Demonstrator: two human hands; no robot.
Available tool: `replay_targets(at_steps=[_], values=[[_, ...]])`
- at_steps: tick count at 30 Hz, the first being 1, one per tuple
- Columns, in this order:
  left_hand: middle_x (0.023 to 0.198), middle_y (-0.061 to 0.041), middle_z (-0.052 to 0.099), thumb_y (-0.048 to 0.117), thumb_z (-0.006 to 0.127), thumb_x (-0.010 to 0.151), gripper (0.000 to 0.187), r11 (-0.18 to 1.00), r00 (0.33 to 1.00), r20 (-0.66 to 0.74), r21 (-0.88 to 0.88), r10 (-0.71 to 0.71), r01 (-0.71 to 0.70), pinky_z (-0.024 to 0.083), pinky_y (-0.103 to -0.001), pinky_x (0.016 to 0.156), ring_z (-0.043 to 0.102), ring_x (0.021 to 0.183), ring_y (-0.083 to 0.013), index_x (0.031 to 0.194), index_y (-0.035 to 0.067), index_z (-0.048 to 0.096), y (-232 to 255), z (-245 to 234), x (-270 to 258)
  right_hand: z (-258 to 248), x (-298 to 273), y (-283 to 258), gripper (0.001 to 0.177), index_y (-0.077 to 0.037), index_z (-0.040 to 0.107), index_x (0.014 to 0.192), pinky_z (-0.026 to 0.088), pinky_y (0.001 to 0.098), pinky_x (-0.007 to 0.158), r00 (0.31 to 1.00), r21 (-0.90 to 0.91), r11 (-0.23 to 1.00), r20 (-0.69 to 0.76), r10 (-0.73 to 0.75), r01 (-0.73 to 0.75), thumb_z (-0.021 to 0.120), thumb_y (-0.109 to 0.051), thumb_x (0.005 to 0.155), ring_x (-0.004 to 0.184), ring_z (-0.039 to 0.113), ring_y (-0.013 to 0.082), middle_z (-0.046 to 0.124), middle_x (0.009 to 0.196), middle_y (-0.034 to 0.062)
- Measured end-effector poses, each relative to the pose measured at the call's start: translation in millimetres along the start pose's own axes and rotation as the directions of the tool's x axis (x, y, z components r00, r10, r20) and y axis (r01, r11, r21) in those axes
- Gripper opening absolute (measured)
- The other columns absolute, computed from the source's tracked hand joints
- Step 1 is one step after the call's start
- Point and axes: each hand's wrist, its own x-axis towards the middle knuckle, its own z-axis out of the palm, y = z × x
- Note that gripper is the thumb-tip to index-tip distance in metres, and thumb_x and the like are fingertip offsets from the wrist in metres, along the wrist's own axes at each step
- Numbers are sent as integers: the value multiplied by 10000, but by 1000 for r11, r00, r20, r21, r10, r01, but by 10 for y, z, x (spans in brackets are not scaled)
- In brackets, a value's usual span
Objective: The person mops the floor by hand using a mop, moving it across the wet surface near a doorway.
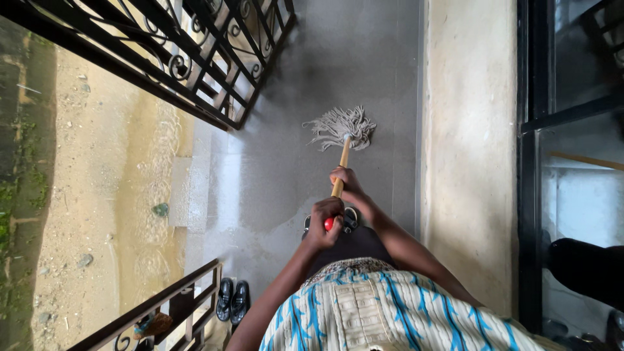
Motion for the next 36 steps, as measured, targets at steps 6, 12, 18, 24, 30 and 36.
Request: replay_targets(at_steps=[6,12,18,24,30,36], values=[[698,-132,541,122,553,832,154,999,997,-72,1,40,-40,487,-414,673,578,659,-316,738,3,530,-104,156,42,-146,36,194,235,-46,449,649,407,389,586,997,-33,998,57,-44,46,682,-43,622,648,521,306,496,641,120],[709,-145,535,124,549,808,143,998,998,-17,6,68,-68,488,-423,705,572,677,-328,745,0,519,-364,315,-14,-286,60,418,234,-43,423,639,397,399,597,990,-66,994,122,-76,85,650,-97,663,641,508,312,472,606,119],[724,-173,537,124,541,737,140,999,996,86,38,7,-10,484,-427,697,557,684,-359,749,-14,521,-491,270,49,-295,122,580,224,-69,428,621,406,392,616,988,-81,988,95,-121,129,640,-116,673,647,517,302,484,600,100],[697,-157,548,111,528,707,120,999,992,127,-33,-2,7,504,-418,705,576,668,-339,733,-6,519,-383,148,36,-243,66,423,226,-52,419,641,390,396,613,993,-89,992,87,-84,92,640,-97,662,654,490,317,469,615,121],[711,-158,585,105,534,720,103,996,989,148,-83,32,-20,511,-414,686,598,651,-333,733,3,532,-266,6,69,-180,49,196,227,-64,428,631,400,392,597,997,-84,994,25,-70,72,648,-97,673,645,514,296,499,612,103],[702,-167,570,108,531,714,114,996,969,241,-66,-44,62,489,-419,654,584,634,-342,737,-5,528,-91,-252,36,70,-86,73,248,-65,434,628,402,394,563,1000,-77,997,-14,-13,12,680,-83,651,625,525,289,504,606,100]])
